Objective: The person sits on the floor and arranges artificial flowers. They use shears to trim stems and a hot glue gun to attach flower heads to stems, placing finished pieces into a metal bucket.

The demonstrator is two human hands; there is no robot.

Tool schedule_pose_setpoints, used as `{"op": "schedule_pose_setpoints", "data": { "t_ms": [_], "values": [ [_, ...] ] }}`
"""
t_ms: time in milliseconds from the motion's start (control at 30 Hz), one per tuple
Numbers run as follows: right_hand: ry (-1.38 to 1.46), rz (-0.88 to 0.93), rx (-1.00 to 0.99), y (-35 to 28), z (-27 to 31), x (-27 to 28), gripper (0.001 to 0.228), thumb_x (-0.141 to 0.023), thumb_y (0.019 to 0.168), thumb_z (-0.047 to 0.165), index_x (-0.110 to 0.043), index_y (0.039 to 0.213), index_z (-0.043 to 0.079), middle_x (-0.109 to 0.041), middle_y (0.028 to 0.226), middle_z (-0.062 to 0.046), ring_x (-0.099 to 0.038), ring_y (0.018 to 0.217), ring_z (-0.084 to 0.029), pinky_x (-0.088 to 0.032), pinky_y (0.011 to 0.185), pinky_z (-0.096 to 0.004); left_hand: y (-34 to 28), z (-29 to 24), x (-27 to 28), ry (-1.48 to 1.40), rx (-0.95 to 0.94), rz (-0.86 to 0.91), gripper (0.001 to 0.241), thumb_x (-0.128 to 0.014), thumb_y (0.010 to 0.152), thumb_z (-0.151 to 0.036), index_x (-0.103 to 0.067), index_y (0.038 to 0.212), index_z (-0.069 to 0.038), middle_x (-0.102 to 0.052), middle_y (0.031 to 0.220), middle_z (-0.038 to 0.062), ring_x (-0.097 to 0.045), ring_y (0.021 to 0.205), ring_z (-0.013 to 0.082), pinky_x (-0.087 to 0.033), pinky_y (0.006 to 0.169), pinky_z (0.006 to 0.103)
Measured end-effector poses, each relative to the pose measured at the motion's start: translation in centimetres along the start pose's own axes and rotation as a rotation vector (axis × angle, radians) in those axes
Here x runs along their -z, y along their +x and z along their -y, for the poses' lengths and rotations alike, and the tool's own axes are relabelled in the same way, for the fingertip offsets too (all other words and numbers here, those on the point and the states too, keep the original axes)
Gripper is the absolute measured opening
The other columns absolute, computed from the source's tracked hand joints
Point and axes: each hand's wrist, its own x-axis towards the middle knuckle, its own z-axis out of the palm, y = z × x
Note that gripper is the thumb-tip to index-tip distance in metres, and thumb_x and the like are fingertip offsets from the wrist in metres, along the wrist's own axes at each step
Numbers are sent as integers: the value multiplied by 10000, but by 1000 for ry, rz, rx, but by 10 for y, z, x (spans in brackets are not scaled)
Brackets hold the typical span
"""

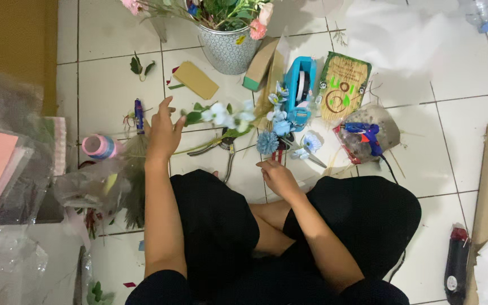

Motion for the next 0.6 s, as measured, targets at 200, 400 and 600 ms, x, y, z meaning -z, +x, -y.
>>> {"op": "schedule_pose_setpoints", "data": {
  "t_ms": [200, 400, 600],
  "values": [
    [92, 24, -68, 5, 9, 5, 262, -601, 938, 54, -693, 1182, 75, -691, 1079, -141, -678, 969, -358, -561, 828, -440, 38, -29, -19, 88, -332, -160, 356, -720, 949, -175, -607, 1284, -141, -622, 1361, 137, -579, 1259, 359, -428, 1084, 490],
    [111, -27, -13, 7, 2, 4, 257, -605, 936, 45, -691, 1178, 53, -700, 1131, -143, -681, 1012, -360, -557, 844, -442, 128, -83, -74, 123, -362, -121, 493, -690, 954, -108, -528, 1419, -126, -575, 1402, 106, -686, 1043, 370, -555, 807, 484],
    [197, -81, -36, 13, -5, 14, 299, -621, 940, 39, -695, 1225, 85, -710, 1118, -124, -706, 944, -329, -572, 830, -413, 168, -82, -115, 83, -380, -209, 591, -696, 929, -64, -457, 1467, -122, -455, 1509, 133, -636, 1187, 395, -574, 875, 471]
  ]
}}
